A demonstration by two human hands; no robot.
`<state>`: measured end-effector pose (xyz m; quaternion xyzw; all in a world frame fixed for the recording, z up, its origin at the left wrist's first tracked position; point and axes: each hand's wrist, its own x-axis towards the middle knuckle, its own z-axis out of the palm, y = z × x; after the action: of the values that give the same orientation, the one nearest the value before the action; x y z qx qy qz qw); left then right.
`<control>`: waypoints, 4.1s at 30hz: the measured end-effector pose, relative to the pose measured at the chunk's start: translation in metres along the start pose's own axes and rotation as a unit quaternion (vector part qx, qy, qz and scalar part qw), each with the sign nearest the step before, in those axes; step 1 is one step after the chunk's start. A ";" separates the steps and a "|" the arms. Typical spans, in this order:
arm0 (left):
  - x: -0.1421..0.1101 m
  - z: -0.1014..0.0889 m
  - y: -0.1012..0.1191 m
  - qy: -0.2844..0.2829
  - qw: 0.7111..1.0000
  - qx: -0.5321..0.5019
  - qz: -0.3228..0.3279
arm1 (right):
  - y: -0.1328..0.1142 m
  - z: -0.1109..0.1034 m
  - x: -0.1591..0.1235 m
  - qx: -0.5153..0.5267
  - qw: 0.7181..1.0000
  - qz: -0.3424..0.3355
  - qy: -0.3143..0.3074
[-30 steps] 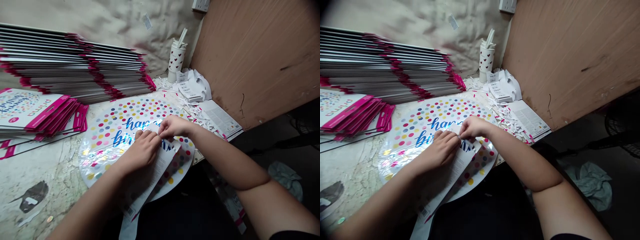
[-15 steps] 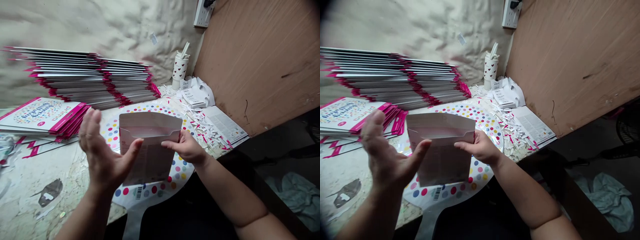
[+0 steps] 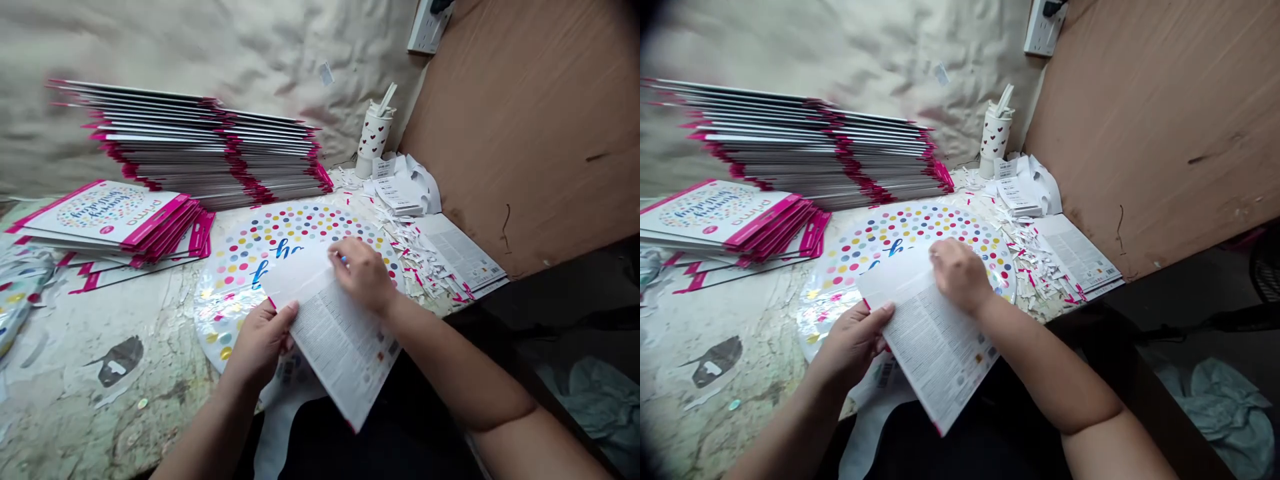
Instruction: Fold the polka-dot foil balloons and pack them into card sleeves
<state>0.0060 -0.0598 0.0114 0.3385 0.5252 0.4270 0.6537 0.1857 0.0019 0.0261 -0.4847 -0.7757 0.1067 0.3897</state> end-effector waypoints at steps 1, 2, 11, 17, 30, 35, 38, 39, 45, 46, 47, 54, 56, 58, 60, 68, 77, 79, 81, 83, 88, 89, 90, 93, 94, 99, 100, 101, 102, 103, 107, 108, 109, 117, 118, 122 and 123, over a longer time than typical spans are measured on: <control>0.000 0.000 -0.004 0.008 1.000 0.005 0.003 | -0.006 0.002 -0.006 -0.028 0.998 -0.051 -0.018; 0.000 0.001 -0.008 0.014 1.000 0.010 0.003 | -0.011 0.005 -0.011 -0.038 0.994 -0.091 -0.043; -0.006 0.009 -0.014 0.004 0.999 0.034 0.035 | -0.023 0.017 -0.023 -0.032 0.982 -0.128 -0.134; -0.010 0.006 -0.014 -0.013 0.998 0.051 0.024 | -0.022 0.010 -0.020 0.033 0.986 -0.067 -0.148; -0.007 -0.003 -0.010 0.073 0.995 0.065 0.021 | 0.005 -0.047 -0.026 0.392 0.899 0.101 -0.167; -0.006 -0.014 -0.013 0.124 0.991 -0.036 -0.031 | 0.040 -0.112 -0.082 -0.025 0.831 0.188 -0.523; -0.014 0.004 -0.017 0.127 0.987 -0.077 -0.063 | 0.032 -0.107 -0.097 -0.194 0.874 0.189 -0.403; -0.018 0.013 -0.019 0.119 0.988 -0.069 -0.068 | 0.024 -0.098 -0.095 -0.190 0.910 0.145 -0.337; -0.043 0.021 -0.023 0.029 0.962 0.185 0.201 | -0.008 -0.024 -0.049 -0.105 0.971 -0.149 -0.156; -0.045 0.009 -0.020 0.090 0.912 0.243 0.318 | -0.006 -0.016 -0.042 -0.070 0.971 -0.174 -0.150; -0.045 -0.006 -0.017 0.170 0.836 0.294 0.431 | -0.001 -0.009 -0.037 -0.027 0.969 -0.198 -0.145; -0.031 -0.071 -0.017 -0.012 0.605 0.599 0.524 | 0.014 0.014 -0.050 0.004 0.949 -0.283 -0.141; -0.030 -0.066 -0.034 -0.050 0.608 0.608 0.508 | 0.008 0.017 -0.072 -0.035 0.941 -0.303 -0.145; -0.031 -0.060 -0.051 -0.065 0.610 0.622 0.487 | 0.002 0.016 -0.093 -0.060 0.938 -0.300 -0.163; -0.033 -0.056 -0.061 -0.087 0.607 0.638 0.465 | 0.000 0.012 -0.108 -0.075 0.945 -0.263 -0.182; -0.021 -0.035 -0.042 -0.028 0.703 0.610 0.365 | 0.000 0.010 -0.091 0.009 0.978 -0.045 -0.206; 0.002 -0.058 -0.026 0.160 0.646 0.695 0.273 | -0.004 0.013 -0.055 -0.075 0.898 -0.151 -0.406; -0.012 -0.069 -0.021 0.210 0.676 0.657 0.260 | -0.011 0.015 -0.061 -0.134 0.888 -0.166 -0.408; -0.032 -0.069 -0.018 0.168 0.779 0.572 0.194 | -0.020 0.019 -0.067 -0.196 0.883 -0.190 -0.382; -0.049 -0.059 -0.018 0.026 0.906 0.420 0.049 | -0.027 0.021 -0.070 -0.243 0.886 -0.220 -0.329; -0.050 -0.026 -0.028 -0.011 0.992 -0.048 -0.115 | -0.041 0.020 -0.066 -0.202 0.920 -0.321 -0.098; -0.045 -0.022 -0.028 0.033 0.990 -0.096 -0.095 | -0.043 0.019 -0.066 -0.186 0.923 -0.331 -0.059; -0.040 -0.020 -0.029 0.069 0.987 -0.125 -0.077 | -0.045 0.019 -0.067 -0.176 0.926 -0.333 -0.033; -0.029 -0.014 -0.028 0.121 0.975 -0.177 -0.060 | -0.047 0.018 -0.072 -0.173 0.935 -0.310 -0.013; -0.028 -0.013 -0.027 0.118 0.968 -0.211 -0.070 | -0.047 0.018 -0.073 -0.172 0.937 -0.303 -0.016; -0.030 -0.010 -0.026 0.055 0.957 -0.279 -0.063 | -0.043 0.015 -0.071 -0.055 0.973 -0.208 -0.081; -0.031 -0.010 -0.027 0.057 0.969 -0.240 -0.037 | -0.042 0.016 -0.067 -0.009 0.981 -0.169 -0.098; -0.032 -0.010 -0.028 0.061 0.978 -0.198 -0.012 | -0.042 0.019 -0.064 0.032 0.985 -0.136 -0.106; -0.032 -0.009 -0.028 0.064 0.985 -0.162 0.003 | -0.043 0.022 -0.060 0.062 0.986 -0.115 -0.106; -0.033 -0.009 -0.029 0.063 0.988 -0.138 0.007 | -0.043 0.026 -0.057 0.083 0.986 -0.107 -0.098; -0.030 -0.010 -0.029 0.086 0.989 -0.120 0.016 | -0.040 0.021 -0.048 0.152 0.978 -0.101 -0.097; -0.029 -0.012 -0.029 0.100 0.988 -0.114 0.026 | -0.036 0.012 -0.047 0.156 0.972 -0.098 -0.142; -0.029 -0.015 -0.028 0.112 0.988 -0.096 0.040 | -0.031 0.000 -0.046 0.141 0.965 -0.094 -0.202; -0.047 -0.018 0.018 0.061 0.838 0.405 0.360 | -0.015 -0.071 -0.019 0.021 0.993 -0.072 -0.093; -0.050 -0.018 0.028 0.048 0.817 0.409 0.403 | -0.020 -0.068 -0.014 0.104 0.986 -0.094 -0.092; -0.059 -0.033 0.059 0.043 0.806 0.358 0.470 | -0.036 -0.039 -0.002 0.363 0.922 -0.125 -0.049; -0.060 -0.043 0.064 0.037 0.783 0.383 0.489 | -0.037 -0.032 -0.001 0.384 0.916 -0.109 -0.044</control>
<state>-0.0543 -0.0893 0.0825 0.7565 0.4329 0.4655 0.1540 0.1835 -0.0252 0.0673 -0.2049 -0.7398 0.3739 0.5206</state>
